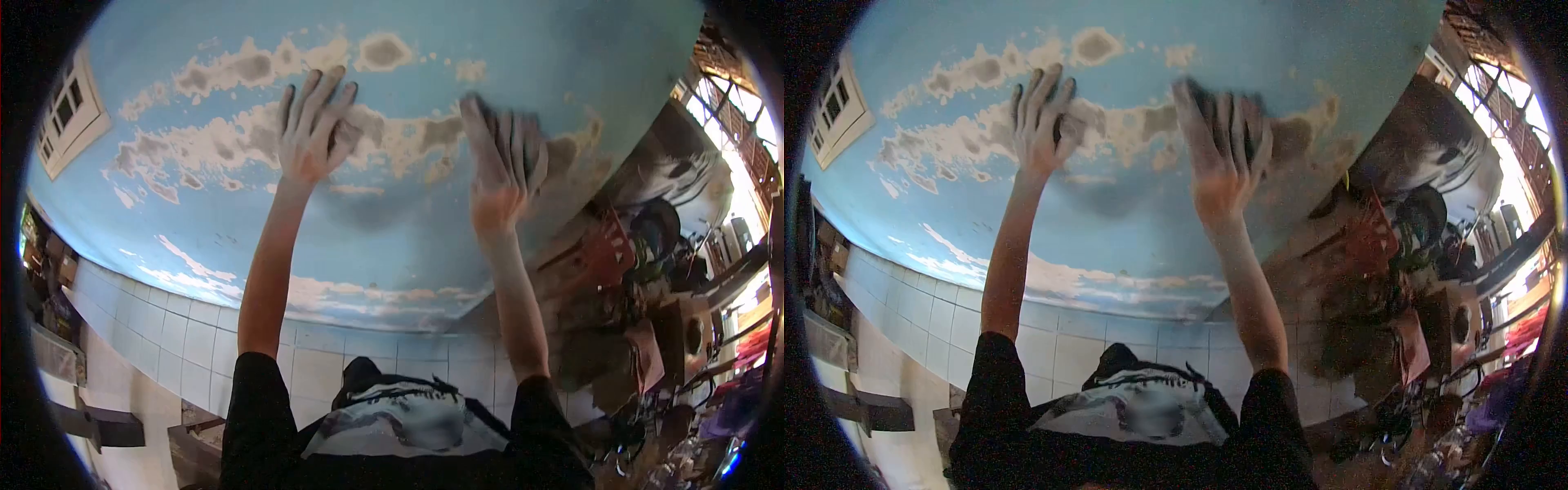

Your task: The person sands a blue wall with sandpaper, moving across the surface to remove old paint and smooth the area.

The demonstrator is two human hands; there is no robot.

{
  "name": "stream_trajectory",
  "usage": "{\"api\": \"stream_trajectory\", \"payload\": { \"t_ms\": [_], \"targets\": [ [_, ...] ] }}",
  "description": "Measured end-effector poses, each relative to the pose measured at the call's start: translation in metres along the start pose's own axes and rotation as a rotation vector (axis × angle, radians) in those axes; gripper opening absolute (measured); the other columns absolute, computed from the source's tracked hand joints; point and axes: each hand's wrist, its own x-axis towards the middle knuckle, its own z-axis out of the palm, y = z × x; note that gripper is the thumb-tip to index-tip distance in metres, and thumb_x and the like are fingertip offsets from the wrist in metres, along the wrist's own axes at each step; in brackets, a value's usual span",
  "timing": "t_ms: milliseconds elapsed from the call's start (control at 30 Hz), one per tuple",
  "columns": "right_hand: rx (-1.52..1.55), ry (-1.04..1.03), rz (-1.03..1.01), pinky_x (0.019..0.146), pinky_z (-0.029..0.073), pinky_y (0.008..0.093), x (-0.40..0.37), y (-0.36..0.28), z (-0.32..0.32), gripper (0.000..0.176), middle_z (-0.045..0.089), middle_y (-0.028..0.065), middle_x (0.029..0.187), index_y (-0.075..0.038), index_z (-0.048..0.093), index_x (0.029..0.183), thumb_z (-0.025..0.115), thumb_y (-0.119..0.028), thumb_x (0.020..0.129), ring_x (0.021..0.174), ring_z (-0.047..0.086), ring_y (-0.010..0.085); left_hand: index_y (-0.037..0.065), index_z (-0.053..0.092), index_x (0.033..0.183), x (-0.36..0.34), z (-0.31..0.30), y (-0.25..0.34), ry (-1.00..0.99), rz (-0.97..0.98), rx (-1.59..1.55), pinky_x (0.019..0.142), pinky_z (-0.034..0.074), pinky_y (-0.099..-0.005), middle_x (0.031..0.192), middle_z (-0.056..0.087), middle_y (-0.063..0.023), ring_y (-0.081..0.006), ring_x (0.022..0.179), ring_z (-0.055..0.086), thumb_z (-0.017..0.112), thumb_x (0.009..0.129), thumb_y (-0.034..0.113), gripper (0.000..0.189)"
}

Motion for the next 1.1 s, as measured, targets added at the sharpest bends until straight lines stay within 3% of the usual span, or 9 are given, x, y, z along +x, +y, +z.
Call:
{"api": "stream_trajectory", "payload": {
  "t_ms": [367,433,567,733,867,933,967,1033,1100],
  "targets": [
    [0.150,-0.068,-0.074,0.105,0.034,0.0441,-0.035,-0.003,0.001,0.032,0.066,0.0070,0.109,-0.007,0.064,0.114,0.060,-0.006,0.083,0.114,0.056,0.0263,0.018,0.063,0.118,-0.002,0.005,-0.001,0.012,0.034,-0.033,0.108,0.030,-0.0489,0.133,0.055,-0.0051,-0.0277,0.125,0.049,0.047,0.084,0.017,0.038],
    [1.391,0.075,0.722,0.113,0.026,0.0453,-0.031,0.019,0.012,0.025,0.058,0.0155,0.125,-0.006,0.062,0.115,0.055,-0.014,0.092,0.127,0.046,0.0221,0.021,0.063,0.118,-0.002,0.006,-0.001,0.045,0.025,-0.020,0.107,0.032,-0.0475,0.132,0.056,-0.0017,-0.0250,0.124,0.050,0.044,0.086,0.021,0.037],
    [0.793,-0.288,0.911,0.109,0.033,0.0418,-0.003,0.058,-0.008,0.035,0.049,0.0186,0.135,-0.005,0.053,0.126,0.053,-0.015,0.092,0.129,0.042,0.0197,0.019,0.062,0.119,-0.005,0.001,0.003,0.012,-0.023,-0.043,0.108,0.030,-0.0488,0.132,0.055,-0.0039,-0.0262,0.125,0.049,0.045,0.084,0.018,0.040],
    [0.218,-0.145,-0.336,0.108,0.032,0.0405,-0.011,0.035,0.007,0.052,0.035,0.0166,0.146,-0.007,0.035,0.142,0.048,-0.015,0.093,0.132,0.038,0.0299,0.009,0.056,0.127,-0.012,0.000,0.032,0.032,-0.156,-0.162,0.110,0.024,-0.0531,0.136,0.049,-0.0143,-0.0347,0.130,0.041,0.047,0.080,0.010,0.048],
    [0.516,-0.239,0.288,0.111,0.025,0.0442,0.010,0.031,0.027,0.050,0.033,0.0093,0.149,-0.011,0.041,0.140,0.047,-0.016,0.092,0.133,0.038,0.0306,0.008,0.054,0.128,-0.026,0.001,0.051,-0.039,-0.081,-0.273,0.111,0.023,-0.0525,0.137,0.049,-0.0142,-0.0334,0.131,0.040,0.046,0.080,0.007,0.048],
    [0.573,0.429,0.308,0.111,0.023,0.0500,0.026,0.015,0.051,0.049,0.033,0.0025,0.149,-0.016,0.046,0.138,0.048,-0.021,0.089,0.131,0.039,0.0278,0.010,0.058,0.124,-0.024,-0.006,0.060,-0.133,-0.153,-0.387,0.109,0.028,-0.0509,0.132,0.054,-0.0113,-0.0301,0.128,0.046,0.049,0.079,0.005,0.046],
    [0.576,0.425,0.307,0.111,0.023,0.0500,0.019,0.005,0.049,0.049,0.033,0.0025,0.149,-0.016,0.046,0.138,0.048,-0.021,0.089,0.131,0.039,0.0278,0.010,0.058,0.124,-0.022,-0.008,0.061,-0.134,-0.157,-0.384,0.109,0.028,-0.0509,0.132,0.054,-0.0113,-0.0301,0.128,0.046,0.049,0.079,0.005,0.046],
    [0.342,-0.138,-0.083,0.111,0.022,0.0538,-0.002,-0.021,0.030,0.047,0.040,0.0043,0.145,-0.018,0.049,0.135,0.049,-0.025,0.089,0.130,0.041,0.0238,0.008,0.057,0.124,-0.024,-0.013,0.061,-0.004,-0.307,-0.523,0.109,0.028,-0.0514,0.131,0.055,-0.0128,-0.0310,0.126,0.048,0.051,0.080,0.006,0.044],
    [0.307,-0.249,-0.256,0.111,0.020,0.0540,0.006,-0.021,0.023,0.045,0.046,0.0059,0.140,-0.019,0.050,0.134,0.047,-0.027,0.090,0.132,0.038,0.0264,0.006,0.051,0.130,-0.033,-0.021,0.048,-0.053,-0.292,-0.489,0.110,0.023,-0.0537,0.137,0.048,-0.0153,-0.0321,0.131,0.040,0.050,0.086,0.009,0.044]
  ]
}}
